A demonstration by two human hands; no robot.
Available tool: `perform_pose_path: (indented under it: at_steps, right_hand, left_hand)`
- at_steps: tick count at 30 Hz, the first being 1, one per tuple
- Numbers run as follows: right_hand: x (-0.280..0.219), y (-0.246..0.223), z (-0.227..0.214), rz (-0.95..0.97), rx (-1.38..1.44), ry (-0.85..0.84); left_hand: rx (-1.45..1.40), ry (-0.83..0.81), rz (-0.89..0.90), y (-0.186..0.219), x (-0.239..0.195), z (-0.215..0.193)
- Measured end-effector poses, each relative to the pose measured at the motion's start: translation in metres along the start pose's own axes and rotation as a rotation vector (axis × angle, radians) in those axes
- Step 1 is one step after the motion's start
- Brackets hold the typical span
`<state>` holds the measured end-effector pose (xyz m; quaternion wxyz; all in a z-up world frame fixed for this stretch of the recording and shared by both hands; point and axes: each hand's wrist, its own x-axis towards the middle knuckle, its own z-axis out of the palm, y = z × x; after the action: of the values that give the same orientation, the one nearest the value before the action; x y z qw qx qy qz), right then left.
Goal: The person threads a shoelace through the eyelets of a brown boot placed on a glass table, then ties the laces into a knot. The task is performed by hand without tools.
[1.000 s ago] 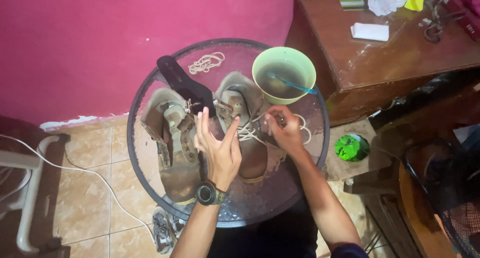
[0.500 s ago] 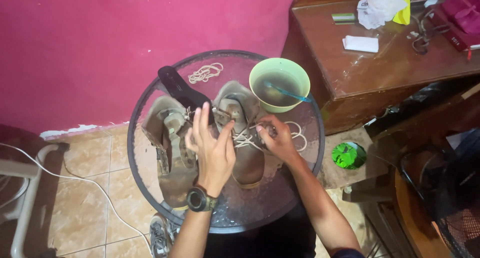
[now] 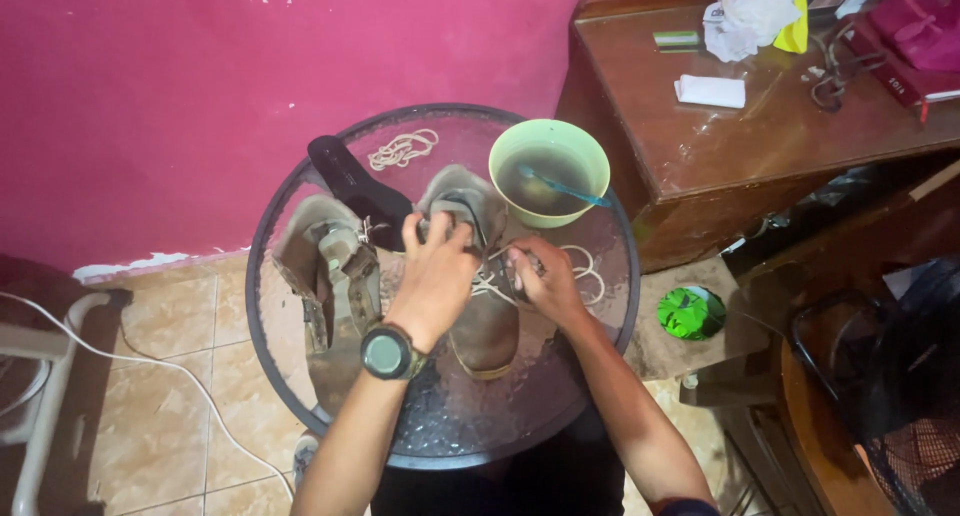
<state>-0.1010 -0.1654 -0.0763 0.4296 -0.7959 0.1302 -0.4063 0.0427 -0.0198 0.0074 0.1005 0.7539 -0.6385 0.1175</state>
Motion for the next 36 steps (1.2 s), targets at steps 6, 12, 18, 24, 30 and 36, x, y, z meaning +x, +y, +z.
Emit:
perform_pose_path:
  at_steps: [6,12,18,24,30,36]
  right_hand:
    - [0.001,-0.011,-0.002,-0.016,-0.003,0.029]
    - [0.002,-0.004,-0.003,-0.028,0.005,0.018]
    - [0.004,-0.014,-0.004,0.013,0.023,-0.002]
    - [0.002,-0.008,-0.003,0.016,-0.018,-0.004]
    - [-0.001,-0.007,-0.003,0.053,-0.011,-0.036]
    - [0.006,-0.021,-0.005,0.048,-0.031,-0.053]
  left_hand:
    - [-0.019,-0.177,-0.041,0.005,0.003,-0.028]
    - [-0.090,-0.226,-0.061,0.005,0.001,-0.061]
    - [-0.018,-0.043,-0.075,0.002,-0.004,-0.045]
    - [-0.027,0.222,-0.053,-0.001,-0.011,-0.050]
    - [-0.035,0.270,-0.047,-0.003,-0.014,-0.049]
    - [-0.133,0.087,-0.041,-0.007,-0.013,-0.059]
